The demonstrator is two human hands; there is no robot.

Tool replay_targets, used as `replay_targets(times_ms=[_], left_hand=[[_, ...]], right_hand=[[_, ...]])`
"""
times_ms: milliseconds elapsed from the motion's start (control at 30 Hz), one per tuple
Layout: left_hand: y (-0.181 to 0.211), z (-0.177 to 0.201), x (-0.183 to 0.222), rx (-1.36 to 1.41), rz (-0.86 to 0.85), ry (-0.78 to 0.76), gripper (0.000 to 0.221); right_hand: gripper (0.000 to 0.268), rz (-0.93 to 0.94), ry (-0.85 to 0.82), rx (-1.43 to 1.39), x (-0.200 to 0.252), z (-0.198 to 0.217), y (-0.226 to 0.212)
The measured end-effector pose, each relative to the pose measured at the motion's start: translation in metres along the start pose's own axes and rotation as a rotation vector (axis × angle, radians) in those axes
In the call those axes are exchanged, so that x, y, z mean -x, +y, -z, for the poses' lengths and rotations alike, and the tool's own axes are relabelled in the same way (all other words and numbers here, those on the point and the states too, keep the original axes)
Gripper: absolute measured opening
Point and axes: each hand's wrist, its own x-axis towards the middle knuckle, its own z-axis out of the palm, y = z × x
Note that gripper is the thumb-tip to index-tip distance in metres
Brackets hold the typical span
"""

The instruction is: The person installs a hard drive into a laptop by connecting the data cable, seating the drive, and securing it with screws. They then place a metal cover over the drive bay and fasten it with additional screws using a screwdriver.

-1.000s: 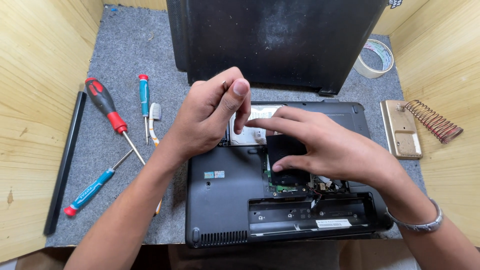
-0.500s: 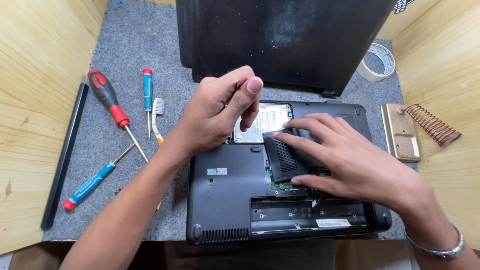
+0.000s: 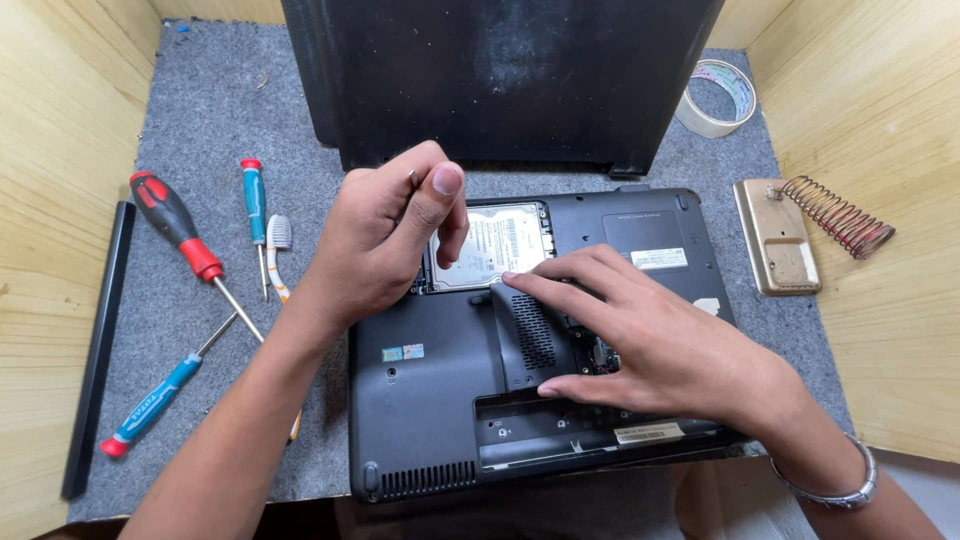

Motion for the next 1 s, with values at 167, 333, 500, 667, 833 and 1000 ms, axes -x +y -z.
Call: replay_targets(times_ms=[167, 333, 500, 667, 833, 1000], left_hand=[[-0.001, -0.001, 0.000, -0.021, 0.010, -0.011, 0.039], [-0.003, -0.002, 0.001, -0.037, 0.016, -0.014, 0.039], [-0.004, -0.004, 0.001, -0.046, 0.019, -0.034, 0.039], [-0.005, -0.006, 0.001, -0.062, 0.022, -0.040, 0.041], [-0.005, -0.005, 0.000, -0.059, 0.017, -0.038, 0.039], [-0.004, -0.006, 0.001, -0.091, 0.015, -0.047, 0.041]], right_hand=[[0.080, 0.031, 0.050, -0.001, 0.005, -0.004, 0.005], [0.071, 0.046, 0.120, -0.002, 0.011, -0.008, 0.010], [0.071, 0.080, 0.213, -0.012, 0.013, -0.015, 0.012], [0.069, 0.097, 0.236, -0.007, 0.011, -0.020, 0.011], [0.070, 0.113, 0.224, -0.004, 0.011, -0.017, 0.012], [0.066, 0.135, 0.262, -0.044, 0.011, -0.019, 0.012]])
